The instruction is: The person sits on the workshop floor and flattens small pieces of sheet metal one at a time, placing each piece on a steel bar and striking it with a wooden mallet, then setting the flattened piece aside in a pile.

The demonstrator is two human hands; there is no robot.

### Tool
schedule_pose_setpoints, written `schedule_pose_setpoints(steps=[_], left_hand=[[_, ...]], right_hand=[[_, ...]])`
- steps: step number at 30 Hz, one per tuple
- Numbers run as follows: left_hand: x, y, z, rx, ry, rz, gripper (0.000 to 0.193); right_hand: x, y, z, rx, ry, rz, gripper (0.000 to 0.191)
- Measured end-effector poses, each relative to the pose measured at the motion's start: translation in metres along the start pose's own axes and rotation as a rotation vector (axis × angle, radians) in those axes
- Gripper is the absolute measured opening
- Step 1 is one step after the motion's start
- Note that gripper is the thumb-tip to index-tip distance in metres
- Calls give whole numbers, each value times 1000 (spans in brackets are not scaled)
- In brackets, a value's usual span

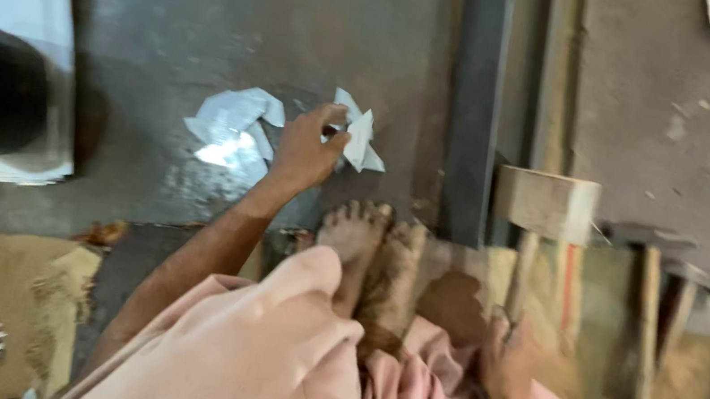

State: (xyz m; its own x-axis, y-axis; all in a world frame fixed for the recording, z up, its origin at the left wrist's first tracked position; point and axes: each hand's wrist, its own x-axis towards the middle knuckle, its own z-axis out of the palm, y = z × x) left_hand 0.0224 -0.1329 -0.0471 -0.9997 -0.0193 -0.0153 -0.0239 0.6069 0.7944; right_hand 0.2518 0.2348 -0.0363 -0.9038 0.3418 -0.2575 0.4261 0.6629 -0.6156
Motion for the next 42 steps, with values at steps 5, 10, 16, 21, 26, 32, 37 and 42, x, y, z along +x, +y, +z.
schedule_pose_setpoints(steps=[5, 10, 16, 21, 26, 32, 37, 42], left_hand=[[4, -59, -95, 533, 144, -72, 40], [1, -95, -117, 675, 40, -50, 46], [12, -105, -124, 593, -44, -73, 34], [23, -81, -139, 442, -1, 41, 12], [30, -16, -120, 86, 204, 401, 17], [28, 66, -27, -237, -128, 325, 29], [24, 108, 69, -557, -389, 56, 47], [28, 107, 117, -720, -515, -195, 29]], right_hand=[[9, 11, 16, -31, 6, -54, 36], [10, 8, 16, -35, -26, 29, 35], [11, -3, 13, 26, -20, 36, 36], [9, -6, 8, 57, -25, 31, 31], [10, 5, 10, 67, -9, -24, 30], [12, 6, 3, 76, -23, -20, 28], [8, -18, -22, 238, -116, 222, 36], [-7, -45, -61, 432, 2, 224, 26]])
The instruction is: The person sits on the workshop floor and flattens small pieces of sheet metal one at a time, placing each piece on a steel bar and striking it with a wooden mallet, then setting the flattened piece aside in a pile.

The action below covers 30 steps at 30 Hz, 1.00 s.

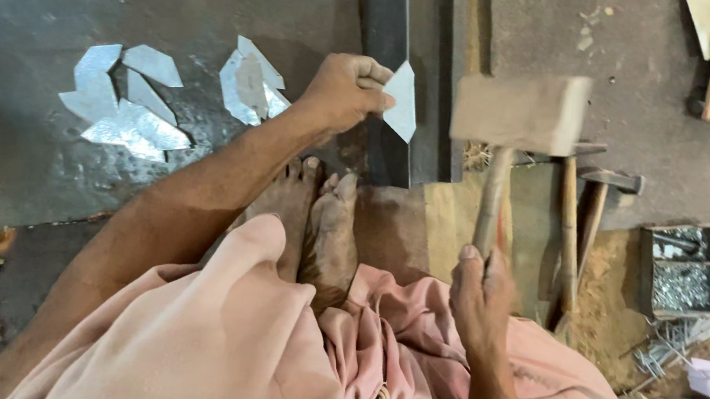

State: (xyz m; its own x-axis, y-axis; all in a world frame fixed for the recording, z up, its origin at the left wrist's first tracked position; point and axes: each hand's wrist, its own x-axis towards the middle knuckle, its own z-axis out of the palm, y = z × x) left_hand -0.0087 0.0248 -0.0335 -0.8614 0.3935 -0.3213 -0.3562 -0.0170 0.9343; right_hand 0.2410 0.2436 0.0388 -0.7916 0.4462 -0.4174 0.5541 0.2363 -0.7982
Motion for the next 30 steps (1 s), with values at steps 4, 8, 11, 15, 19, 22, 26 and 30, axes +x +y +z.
schedule_pose_setpoints(steps=[4, 8, 11, 15, 19, 22, 26, 30], left_hand=[[3, -10, -1, 27, 33, -63, 29], [1, -14, -1, -31, 51, -55, 30], [3, -16, 2, 74, 78, -31, 29], [4, -17, 3, -28, 69, 15, 26], [1, -14, 2, -28, 53, 0, 27], [2, -11, 3, 7, 66, -34, 26], [6, -12, 3, 1, 72, -10, 25], [7, -18, 0, -74, 59, 12, 28]], right_hand=[[-25, -26, -13, 138, 116, -171, 22], [-27, -45, 4, 298, 45, -158, 13], [-14, -56, 4, -309, -93, -242, 18], [-20, -61, -8, -529, 54, -329, 19], [-27, -63, -4, -83, 142, -453, 17], [-12, -68, 2, -375, 90, -450, 19], [-5, -74, -10, -515, 88, -254, 20], [-23, -61, -14, 172, 248, -295, 23]])
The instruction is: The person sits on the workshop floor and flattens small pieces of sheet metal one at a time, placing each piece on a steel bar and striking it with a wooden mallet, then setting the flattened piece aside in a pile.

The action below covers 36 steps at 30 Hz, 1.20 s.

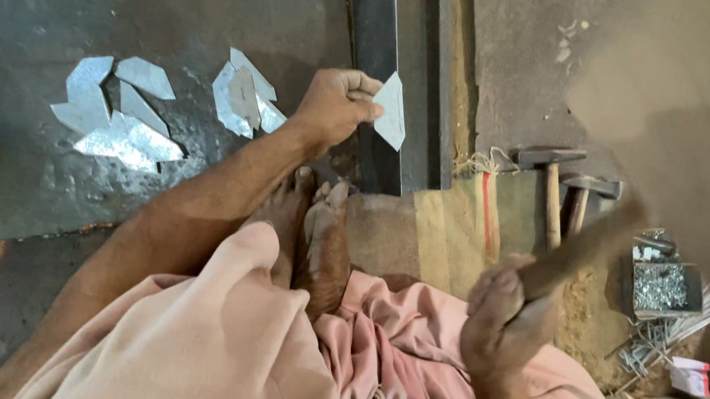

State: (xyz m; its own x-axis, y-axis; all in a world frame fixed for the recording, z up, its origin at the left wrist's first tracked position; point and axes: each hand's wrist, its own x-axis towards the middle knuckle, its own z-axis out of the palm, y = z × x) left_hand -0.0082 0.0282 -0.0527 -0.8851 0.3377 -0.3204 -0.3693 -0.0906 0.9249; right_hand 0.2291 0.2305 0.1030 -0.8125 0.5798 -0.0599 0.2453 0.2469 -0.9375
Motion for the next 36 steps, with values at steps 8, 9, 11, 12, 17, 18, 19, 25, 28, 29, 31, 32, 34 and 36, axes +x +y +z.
schedule_pose_setpoints(steps=[8, 9, 11, 12, 17, 18, 19, 25, 28, 29, 31, 32, 34, 36], left_hand=[[-16, 0, -31, 57, -2, -14, 28], [-31, -3, -46, 173, 28, 23, 28], [-49, 5, -97, 433, 107, 133, 29], [-60, 10, -123, 569, 183, 175, 30], [-123, 32, -229, 1189, 585, 169, 31], [-131, 37, -245, 1288, 618, 143, 29], [-137, 40, -258, 1340, 651, 144, 31], [-132, 38, -298, 1335, 633, 90, 43], [-119, 40, -308, 1217, 609, -184, 46], [-116, 41, -309, 1188, 617, -211, 46], [-111, 46, -310, 1242, 586, -158, 40], [-109, 48, -311, 1322, 548, -77, 35], [-108, 52, -312, 1337, 540, -53, 39], [-110, 54, -314, 1202, 600, -173, 58]], right_hand=[[9, 61, 9, -563, -237, -138, 26], [3, 69, 9, -554, -210, -41, 28], [-1, 89, 19, -529, -255, 56, 30], [-1, 100, 24, -519, -275, 103, 32], [3, 144, 42, -532, -337, 46, 33], [4, 149, 43, -539, -338, 56, 34], [6, 153, 44, -554, -341, 18, 34], [5, 152, 47, -612, -357, 17, 36], [5, 148, 49, -589, -359, 94, 38], [5, 147, 49, -580, -353, 72, 38], [5, 145, 48, -584, -343, 45, 38], [5, 144, 48, -596, -340, 38, 38], [5, 140, 48, -606, -336, 29, 38], [6, 136, 48, -608, -340, 28, 39]])
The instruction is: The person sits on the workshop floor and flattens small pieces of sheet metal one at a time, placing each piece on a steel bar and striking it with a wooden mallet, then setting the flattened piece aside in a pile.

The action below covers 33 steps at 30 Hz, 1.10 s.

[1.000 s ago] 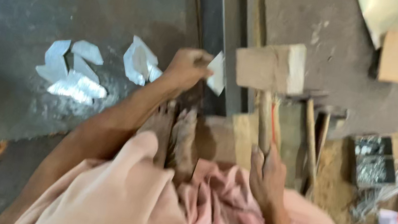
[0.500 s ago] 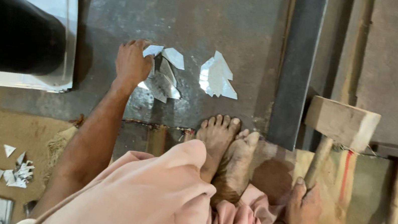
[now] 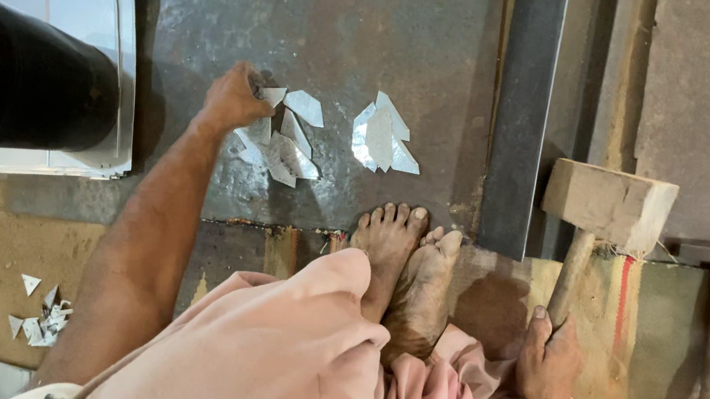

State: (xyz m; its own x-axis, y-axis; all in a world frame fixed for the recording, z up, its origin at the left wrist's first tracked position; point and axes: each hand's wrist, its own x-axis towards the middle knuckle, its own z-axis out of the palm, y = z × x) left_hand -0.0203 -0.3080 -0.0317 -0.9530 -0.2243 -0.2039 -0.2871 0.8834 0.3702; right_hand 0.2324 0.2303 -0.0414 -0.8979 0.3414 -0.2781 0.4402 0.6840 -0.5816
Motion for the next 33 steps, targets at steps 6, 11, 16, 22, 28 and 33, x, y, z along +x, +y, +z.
schedule_pose_setpoints(steps=[6, 11, 16, 22, 28, 33], left_hand=[[-1, -6, -7, -208, -118, -24, 26], [-4, 21, -25, -659, 110, 45, 16], [-26, 110, 1, -947, -69, 222, 32], [-65, 241, 82, -1105, -339, 368, 38], [-90, 289, 133, -1182, -665, 37, 22], [-100, 291, 132, -1220, -718, -79, 21]], right_hand=[[1, -9, -6, 62, -31, 40, 37], [1, 1, -2, 115, 0, -38, 35], [3, 15, -1, 181, -2, -25, 33], [1, -3, -21, 77, -60, 32, 34], [-14, -42, -71, 482, -41, 184, 31], [-40, -67, -105, 646, 206, -121, 23]])
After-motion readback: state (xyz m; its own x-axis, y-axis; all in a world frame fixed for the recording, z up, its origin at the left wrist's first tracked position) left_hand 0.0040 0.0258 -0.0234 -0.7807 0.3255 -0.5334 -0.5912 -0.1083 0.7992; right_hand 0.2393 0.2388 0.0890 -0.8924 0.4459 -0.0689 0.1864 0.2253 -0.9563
